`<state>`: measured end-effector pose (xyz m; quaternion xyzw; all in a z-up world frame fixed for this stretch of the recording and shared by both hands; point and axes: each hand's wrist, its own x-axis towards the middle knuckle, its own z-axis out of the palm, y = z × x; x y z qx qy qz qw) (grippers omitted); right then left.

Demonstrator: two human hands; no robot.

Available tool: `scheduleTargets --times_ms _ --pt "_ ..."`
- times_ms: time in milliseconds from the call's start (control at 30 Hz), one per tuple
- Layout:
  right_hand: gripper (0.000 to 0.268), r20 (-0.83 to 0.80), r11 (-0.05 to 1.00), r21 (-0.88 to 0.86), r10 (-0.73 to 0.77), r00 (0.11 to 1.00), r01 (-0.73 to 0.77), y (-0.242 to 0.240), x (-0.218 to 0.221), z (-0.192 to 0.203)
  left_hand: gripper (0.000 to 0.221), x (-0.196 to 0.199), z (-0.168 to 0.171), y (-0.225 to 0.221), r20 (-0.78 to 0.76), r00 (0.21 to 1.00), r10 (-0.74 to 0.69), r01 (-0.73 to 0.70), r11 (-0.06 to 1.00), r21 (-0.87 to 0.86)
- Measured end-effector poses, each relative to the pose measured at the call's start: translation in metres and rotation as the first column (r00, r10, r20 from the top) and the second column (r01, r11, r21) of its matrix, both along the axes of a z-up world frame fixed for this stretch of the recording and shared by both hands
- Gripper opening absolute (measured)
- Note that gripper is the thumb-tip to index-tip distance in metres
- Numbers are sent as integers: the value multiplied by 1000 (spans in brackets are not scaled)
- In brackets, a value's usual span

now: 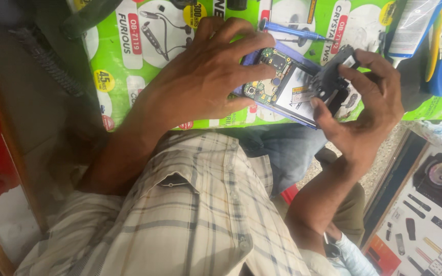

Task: The person is repairing a mobile phone motherboard. They use a blue screwdriver to unscrew and remove a metal bracket from the circuit board, then use their fingers to disconnect a small ribbon cable connector.

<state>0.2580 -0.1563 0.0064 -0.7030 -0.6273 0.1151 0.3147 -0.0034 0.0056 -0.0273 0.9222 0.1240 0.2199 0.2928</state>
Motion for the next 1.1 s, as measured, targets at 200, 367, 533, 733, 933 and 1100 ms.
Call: scheduleTargets --times_ms 200,367,533,733,933,1100 --pt "48 88 1000 8 21 996 -22 -5 18 -7 53 0 -1 2 -6 1000 10 -10 1000 22" --pt "46 279 997 73 -28 960 8 0 69 -16 46 2 3 1 -22 1000 20 -19 1000 16" --pt "42 209 999 -27 -24 978 30 10 99 -21 46 6 6 0 18 1000 -1 1 1000 -4" --pt "51 577 998 28 24 816 -49 24 75 5 43 9 8 1 -32 999 -4 5 1000 5" --pt "33 263 976 -38 217 940 -214 56 17 21 44 9 11 2 -17 1000 -16 16 1000 -13" --pt "22 391 927 -51 361 847 -372 85 -7 25 44 9 13 3 1 1000 -29 29 999 -36"
